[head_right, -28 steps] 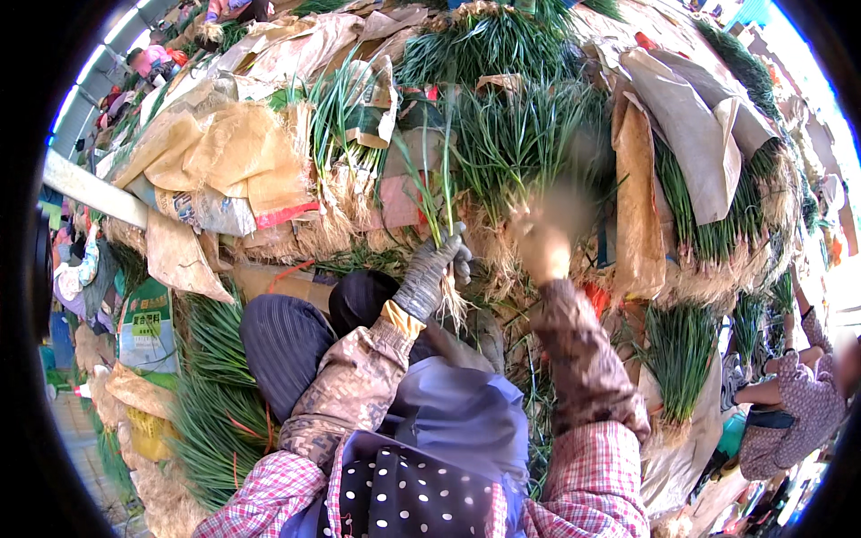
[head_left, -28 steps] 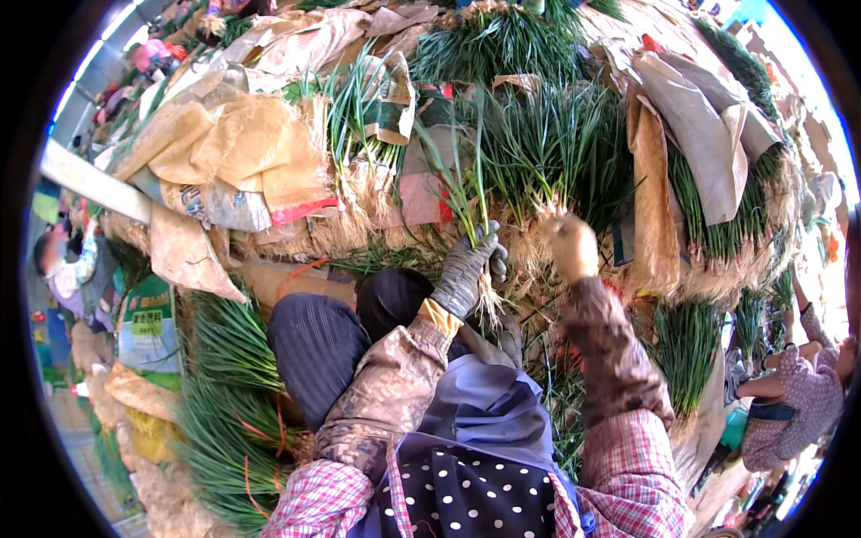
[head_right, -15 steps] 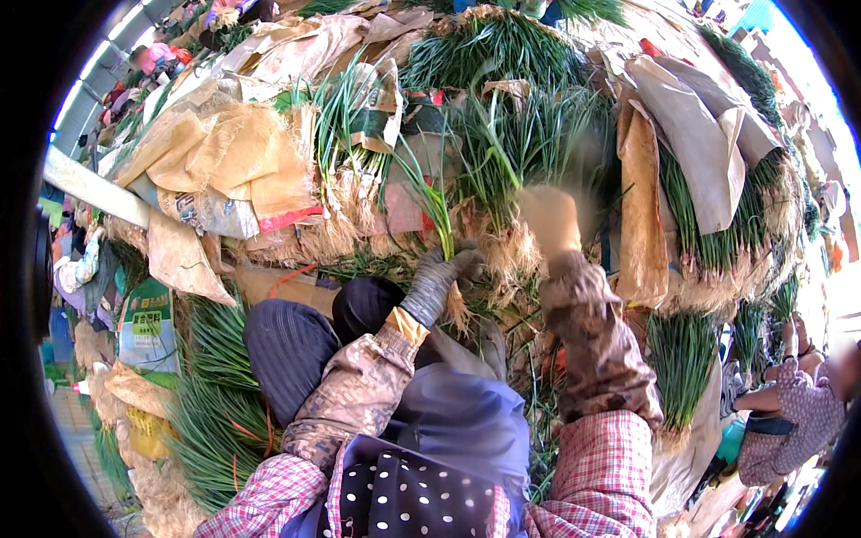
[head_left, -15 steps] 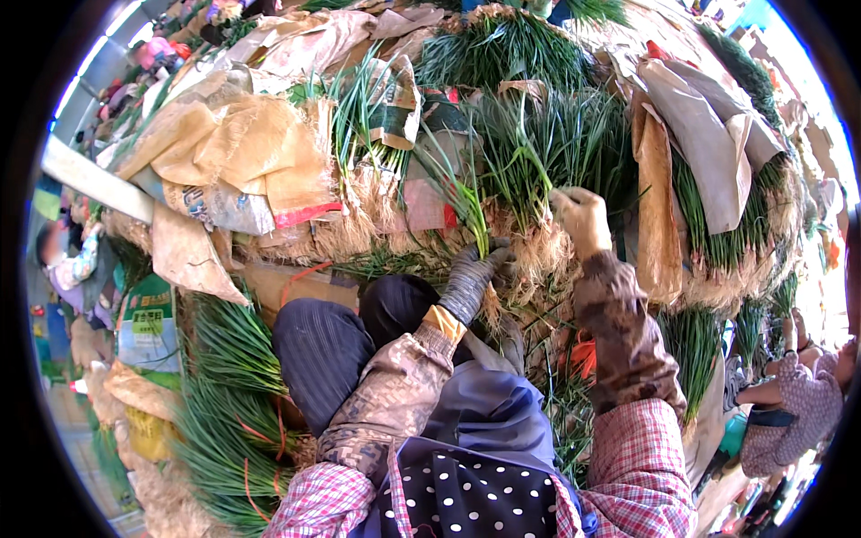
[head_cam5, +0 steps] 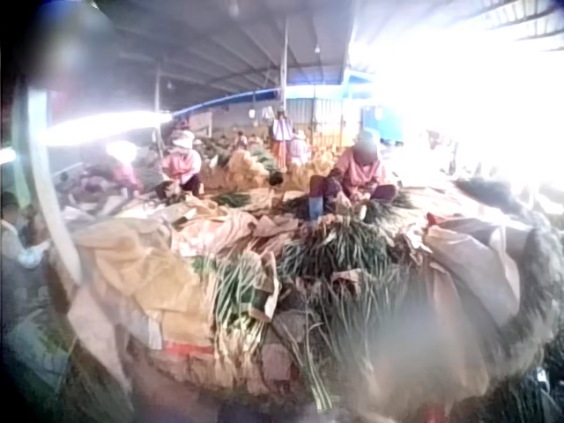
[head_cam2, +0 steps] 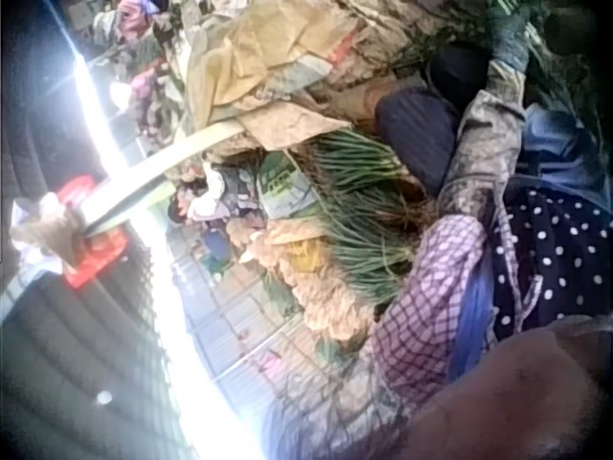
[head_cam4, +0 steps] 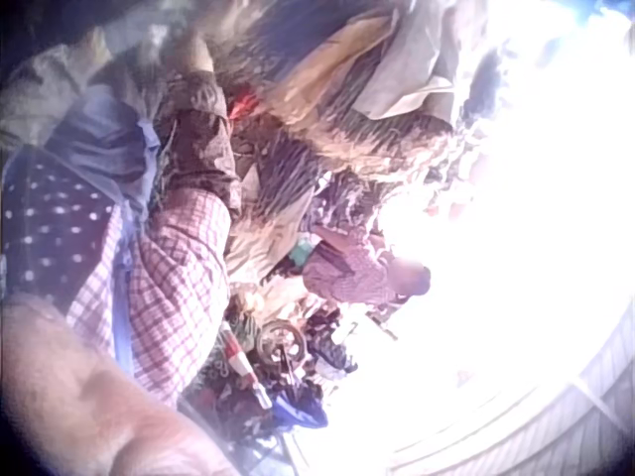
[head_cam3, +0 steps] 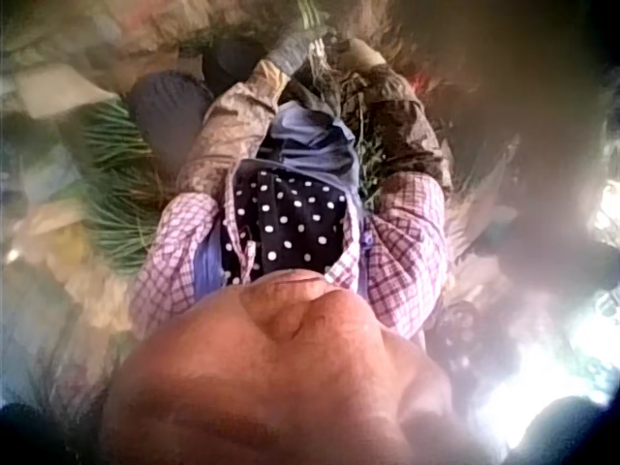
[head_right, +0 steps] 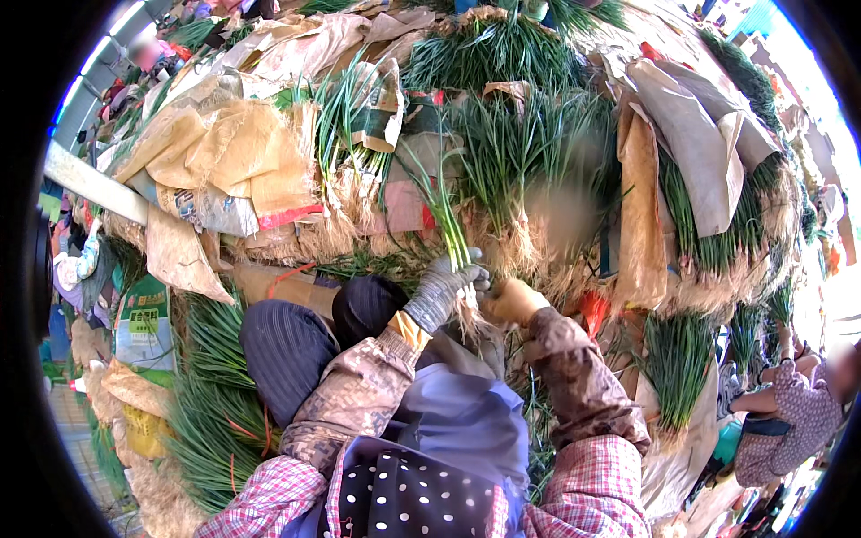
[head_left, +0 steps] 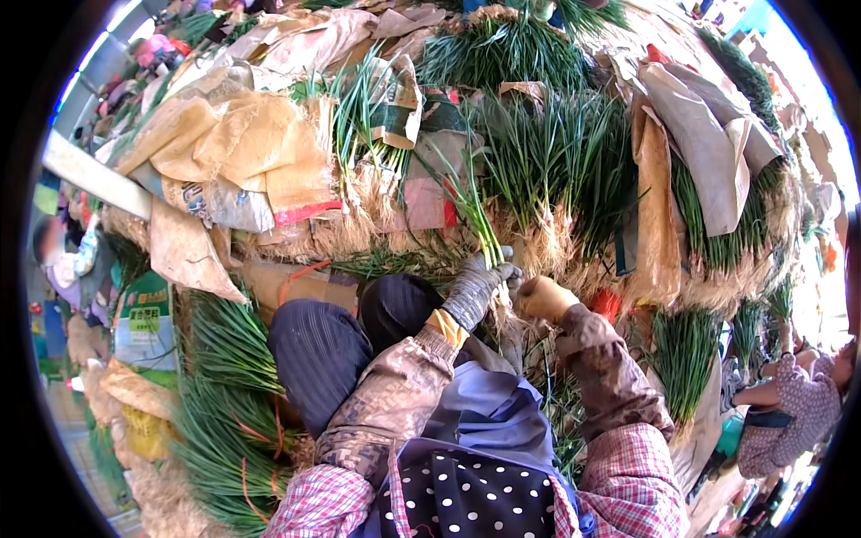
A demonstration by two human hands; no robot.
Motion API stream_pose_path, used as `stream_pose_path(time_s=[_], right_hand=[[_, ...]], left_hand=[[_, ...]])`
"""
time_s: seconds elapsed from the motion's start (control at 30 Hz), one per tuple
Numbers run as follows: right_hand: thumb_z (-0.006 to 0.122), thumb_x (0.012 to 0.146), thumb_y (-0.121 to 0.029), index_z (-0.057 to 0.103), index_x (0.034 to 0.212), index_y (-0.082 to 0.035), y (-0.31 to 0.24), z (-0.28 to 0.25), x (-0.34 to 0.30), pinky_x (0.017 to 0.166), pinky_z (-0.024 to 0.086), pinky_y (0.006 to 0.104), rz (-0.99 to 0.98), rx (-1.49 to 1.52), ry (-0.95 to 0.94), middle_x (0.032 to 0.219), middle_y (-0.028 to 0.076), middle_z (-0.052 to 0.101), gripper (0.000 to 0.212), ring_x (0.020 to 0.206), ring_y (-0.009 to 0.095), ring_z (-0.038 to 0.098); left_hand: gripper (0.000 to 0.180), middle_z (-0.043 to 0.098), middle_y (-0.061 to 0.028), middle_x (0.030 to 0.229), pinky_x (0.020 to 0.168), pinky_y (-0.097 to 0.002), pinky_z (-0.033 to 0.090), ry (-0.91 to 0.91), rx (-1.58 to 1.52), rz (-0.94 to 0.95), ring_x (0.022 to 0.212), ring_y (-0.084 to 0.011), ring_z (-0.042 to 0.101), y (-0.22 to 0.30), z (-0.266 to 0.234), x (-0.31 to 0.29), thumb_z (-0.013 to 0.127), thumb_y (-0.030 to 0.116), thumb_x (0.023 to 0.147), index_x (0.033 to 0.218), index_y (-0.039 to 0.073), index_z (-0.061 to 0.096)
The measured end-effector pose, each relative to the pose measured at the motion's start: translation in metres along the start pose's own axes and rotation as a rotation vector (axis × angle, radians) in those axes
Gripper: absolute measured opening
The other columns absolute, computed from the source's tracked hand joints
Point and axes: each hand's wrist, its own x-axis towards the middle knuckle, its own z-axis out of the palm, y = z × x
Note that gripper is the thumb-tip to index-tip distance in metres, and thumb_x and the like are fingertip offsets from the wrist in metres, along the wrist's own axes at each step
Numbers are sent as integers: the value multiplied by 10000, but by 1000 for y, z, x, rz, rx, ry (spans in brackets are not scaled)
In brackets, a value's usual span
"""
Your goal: The person cleans and bundles green chives by hand, stripping away brown leaves, tying the bundles with red plastic ribbon, and placing them into a large plastic bag.
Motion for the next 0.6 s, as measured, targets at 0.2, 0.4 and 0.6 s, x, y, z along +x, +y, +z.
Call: stream_pose_path(time_s=[0.2,0.4,0.6], right_hand=[[615,777,-324,657,856,-98,-15,-77,35,640,478,321,238,-117,678,769,127,637,243,673,230,606],[609,728,-275,612,673,-112,-10,-12,17,486,458,308,-193,-136,809,545,62,580,172,469,172,553],[574,782,-467,621,809,-11,-11,26,-32,554,477,338,-298,206,515,638,142,606,460,587,208,591]], left_hand=[[168,564,-27,614,449,-268,457,70,112,-139,486,-130,524,0,0,3,631,129,780,921,57,576],[157,597,-42,647,504,-284,483,124,103,-38,541,-153,556,-6,-12,9,666,158,757,855,47,611],[179,629,-23,712,609,-239,443,96,278,-91,645,-120,564,-1,-13,7,701,159,722,839,44,630]])
